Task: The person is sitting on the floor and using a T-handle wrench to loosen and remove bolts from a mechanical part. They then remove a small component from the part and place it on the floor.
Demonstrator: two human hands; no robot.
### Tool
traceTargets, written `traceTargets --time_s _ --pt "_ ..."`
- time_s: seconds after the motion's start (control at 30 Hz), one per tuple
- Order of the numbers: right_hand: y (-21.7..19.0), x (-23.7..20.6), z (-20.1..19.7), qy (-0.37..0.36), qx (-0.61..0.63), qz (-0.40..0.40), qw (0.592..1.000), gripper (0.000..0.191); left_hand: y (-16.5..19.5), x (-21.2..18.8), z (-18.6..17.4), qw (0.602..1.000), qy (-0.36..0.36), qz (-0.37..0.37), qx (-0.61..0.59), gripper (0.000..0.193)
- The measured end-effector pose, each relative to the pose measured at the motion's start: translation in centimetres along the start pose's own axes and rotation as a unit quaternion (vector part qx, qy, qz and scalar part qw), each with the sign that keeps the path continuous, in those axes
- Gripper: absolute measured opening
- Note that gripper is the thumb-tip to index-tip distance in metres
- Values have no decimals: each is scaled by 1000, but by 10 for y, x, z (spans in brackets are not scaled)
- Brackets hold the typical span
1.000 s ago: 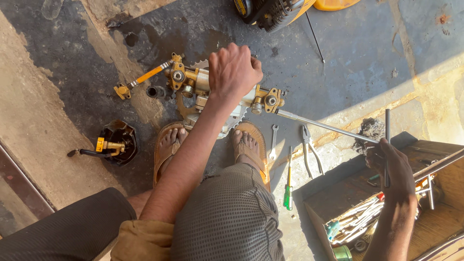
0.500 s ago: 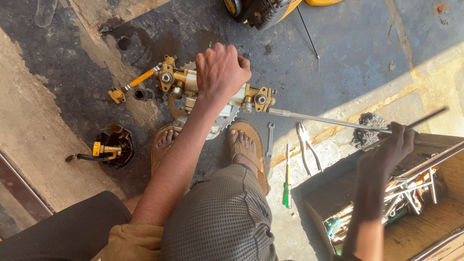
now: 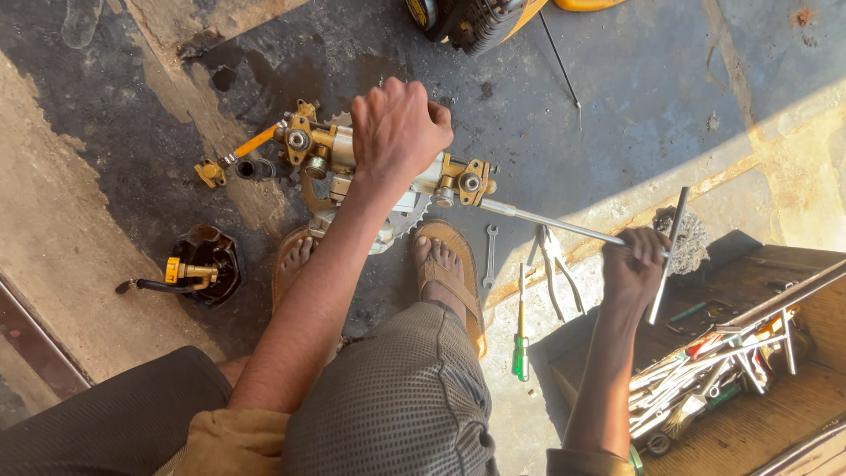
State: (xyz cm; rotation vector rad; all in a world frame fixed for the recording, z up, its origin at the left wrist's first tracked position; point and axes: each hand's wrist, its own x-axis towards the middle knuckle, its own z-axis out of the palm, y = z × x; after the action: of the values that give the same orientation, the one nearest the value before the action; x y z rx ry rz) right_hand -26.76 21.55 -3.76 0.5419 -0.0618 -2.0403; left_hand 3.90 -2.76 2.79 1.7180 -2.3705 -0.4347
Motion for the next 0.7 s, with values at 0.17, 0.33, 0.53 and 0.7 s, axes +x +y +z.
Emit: traceTargets --time_s 0.17,0.33,0.53,0.7 --pt "31 -16 17 87 -148 -168 971 21 0 3 -1 1000 -24 -4 -9 30" --pt "57 -46 35 154 -241 -275 918 32 -2 0 -2 1000 -4 13 7 30" --pt "1 -22 0 -26 -115 -31 993 27 1 0 -5 999 -41 9 3 30" --pt "-6 -19 0 124 -140 -153 970 24 2 0 -7 1000 4 17 1 30"
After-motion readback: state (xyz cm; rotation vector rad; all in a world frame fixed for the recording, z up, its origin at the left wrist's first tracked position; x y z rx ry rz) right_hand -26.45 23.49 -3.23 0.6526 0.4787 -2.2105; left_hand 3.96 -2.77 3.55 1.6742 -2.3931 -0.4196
